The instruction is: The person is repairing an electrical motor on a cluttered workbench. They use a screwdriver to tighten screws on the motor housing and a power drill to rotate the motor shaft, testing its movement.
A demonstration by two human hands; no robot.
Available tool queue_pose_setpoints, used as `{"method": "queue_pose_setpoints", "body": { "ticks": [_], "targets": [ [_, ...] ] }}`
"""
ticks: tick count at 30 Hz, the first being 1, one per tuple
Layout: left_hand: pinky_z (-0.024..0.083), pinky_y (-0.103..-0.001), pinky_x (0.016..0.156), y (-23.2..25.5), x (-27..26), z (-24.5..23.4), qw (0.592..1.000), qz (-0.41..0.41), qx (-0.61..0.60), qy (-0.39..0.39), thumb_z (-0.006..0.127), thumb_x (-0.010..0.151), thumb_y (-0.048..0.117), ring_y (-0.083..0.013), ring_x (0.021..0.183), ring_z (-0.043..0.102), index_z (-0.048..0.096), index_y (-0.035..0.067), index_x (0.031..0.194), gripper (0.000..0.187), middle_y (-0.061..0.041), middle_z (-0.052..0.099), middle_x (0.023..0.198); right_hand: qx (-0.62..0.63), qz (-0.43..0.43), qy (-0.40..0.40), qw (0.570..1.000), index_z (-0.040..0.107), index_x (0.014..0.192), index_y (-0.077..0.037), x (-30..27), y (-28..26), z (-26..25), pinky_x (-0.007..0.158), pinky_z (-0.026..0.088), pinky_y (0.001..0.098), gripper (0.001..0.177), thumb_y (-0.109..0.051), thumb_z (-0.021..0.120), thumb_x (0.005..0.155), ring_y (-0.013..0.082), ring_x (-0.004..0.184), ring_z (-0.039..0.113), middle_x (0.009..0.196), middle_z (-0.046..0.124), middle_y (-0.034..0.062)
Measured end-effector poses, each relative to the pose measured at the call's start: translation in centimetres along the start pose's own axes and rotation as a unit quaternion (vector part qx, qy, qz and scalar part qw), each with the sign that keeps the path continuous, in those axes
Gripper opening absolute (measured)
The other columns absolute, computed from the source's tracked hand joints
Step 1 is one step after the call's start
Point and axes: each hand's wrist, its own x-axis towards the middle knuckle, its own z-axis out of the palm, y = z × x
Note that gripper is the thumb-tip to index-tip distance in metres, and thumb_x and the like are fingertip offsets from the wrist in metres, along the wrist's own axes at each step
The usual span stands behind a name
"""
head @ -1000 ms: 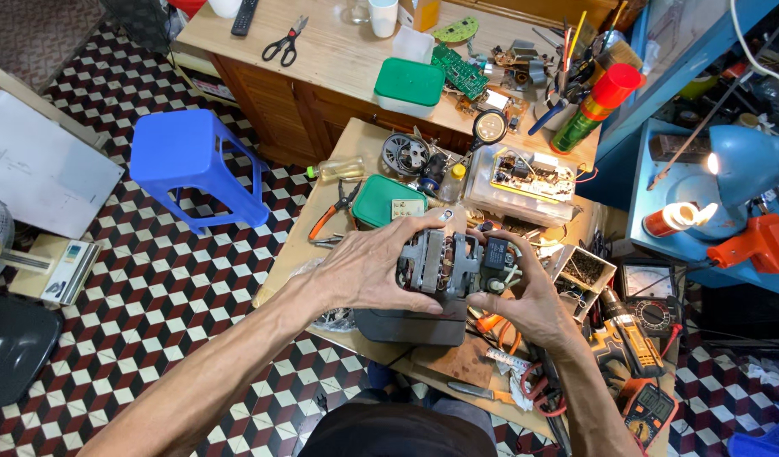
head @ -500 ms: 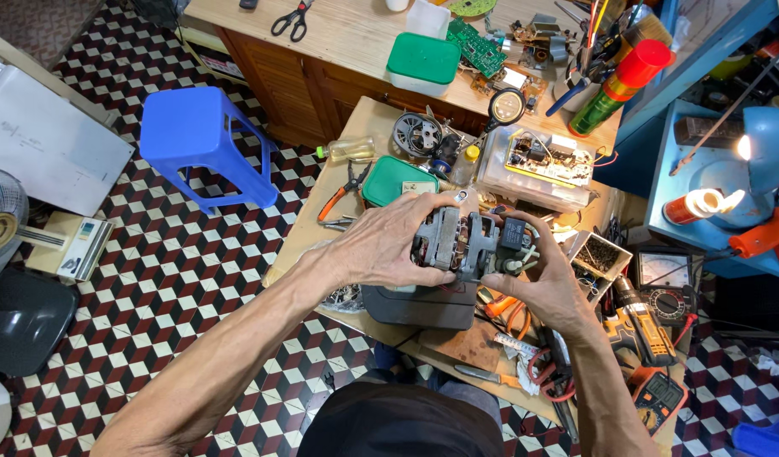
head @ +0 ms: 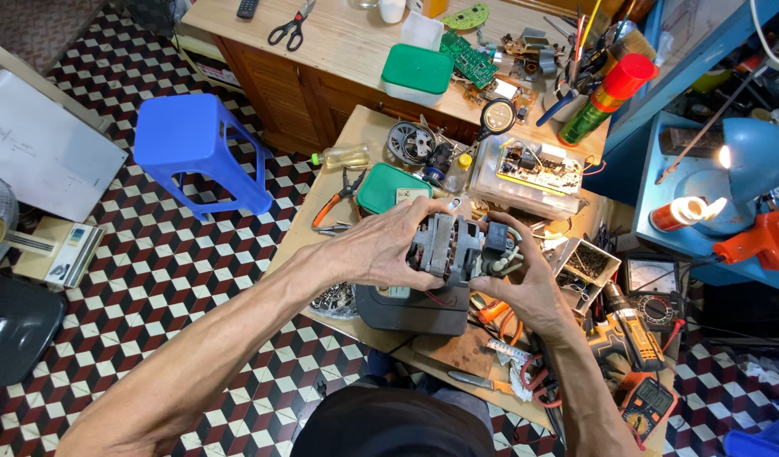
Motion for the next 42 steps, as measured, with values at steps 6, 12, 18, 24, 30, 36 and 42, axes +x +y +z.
{"method": "queue_pose_setpoints", "body": {
  "ticks": [6,12,18,24,30,36,42],
  "targets": [
    [0.05,-0.048,0.099,0.5,0.2,-0.4,1.0,0.004,-0.017,0.003,0.086,0.066,0.038,-0.0353,0.123,0.057,0.03,0.015,0.147,0.1,-0.02,0.054,0.131,-0.056,-0.018,0.003,0.998,0.03,0.158,-0.012,0.4,-0.7,0.4,0.103,0.053,0.0372,0.108,-0.019,0.088,0.067,0.0212,0.124,0.062,0.149,0.051,0.0106],
    [0.048,-0.047,0.104,0.7,0.1,-0.9,1.0,-0.024,0.002,-0.015,0.094,0.065,0.049,-0.0338,0.127,0.056,0.035,0.009,0.14,0.103,-0.02,0.053,0.135,0.014,-0.017,-0.04,0.999,0.033,0.156,-0.011,0.4,-0.3,0.5,0.108,0.048,0.04,0.1,-0.023,0.088,0.072,0.0251,0.128,0.058,0.143,0.056,0.0152],
    [0.048,-0.044,0.105,0.9,0.6,-1.1,1.0,-0.008,-0.007,-0.024,0.094,0.066,0.042,-0.032,0.128,0.055,0.036,0.009,0.14,0.1,-0.019,0.053,0.134,-0.058,-0.046,-0.039,0.996,0.034,0.155,-0.013,0.7,-0.3,0.1,0.114,0.042,0.0419,0.103,-0.026,0.09,0.07,0.0245,0.136,0.054,0.145,0.056,0.0136],
    [0.048,-0.044,0.106,1.2,0.9,-1.1,0.999,-0.03,-0.004,-0.031,0.094,0.067,0.042,-0.0304,0.131,0.054,0.037,0.015,0.143,0.099,-0.016,0.052,0.138,-0.025,-0.05,-0.049,0.997,0.033,0.157,-0.013,0.9,-0.3,-0.2,0.118,0.04,0.0423,0.102,-0.029,0.09,0.073,0.0238,0.139,0.054,0.146,0.058,0.0132],
    [0.046,-0.046,0.107,1.5,1.1,-1.1,0.999,-0.025,0.012,-0.03,0.093,0.068,0.044,-0.0325,0.133,0.051,0.037,0.016,0.145,0.099,-0.016,0.051,0.139,-0.063,-0.063,-0.042,0.995,0.035,0.155,-0.013,1.0,0.2,-0.4,0.116,0.041,0.0437,0.101,-0.029,0.091,0.072,0.026,0.14,0.052,0.148,0.054,0.0142],
    [0.045,-0.047,0.109,1.8,0.7,-1.1,0.997,-0.063,0.004,-0.047,0.091,0.069,0.044,-0.0321,0.133,0.052,0.038,0.019,0.148,0.098,-0.015,0.053,0.138,-0.063,-0.075,-0.046,0.994,0.034,0.155,-0.013,0.9,0.6,-0.4,0.115,0.041,0.0435,0.101,-0.03,0.09,0.072,0.0277,0.14,0.05,0.149,0.052,0.0153],
    [0.043,-0.049,0.111,1.8,0.7,-1.1,0.998,-0.044,0.003,-0.044,0.09,0.07,0.046,-0.035,0.134,0.051,0.033,0.019,0.15,0.102,-0.016,0.052,0.141,-0.046,-0.064,-0.046,0.996,0.035,0.154,-0.012,1.2,0.6,-0.1,0.117,0.036,0.0457,0.103,-0.03,0.091,0.07,0.0297,0.142,0.048,0.148,0.054,0.0167]
  ]
}}
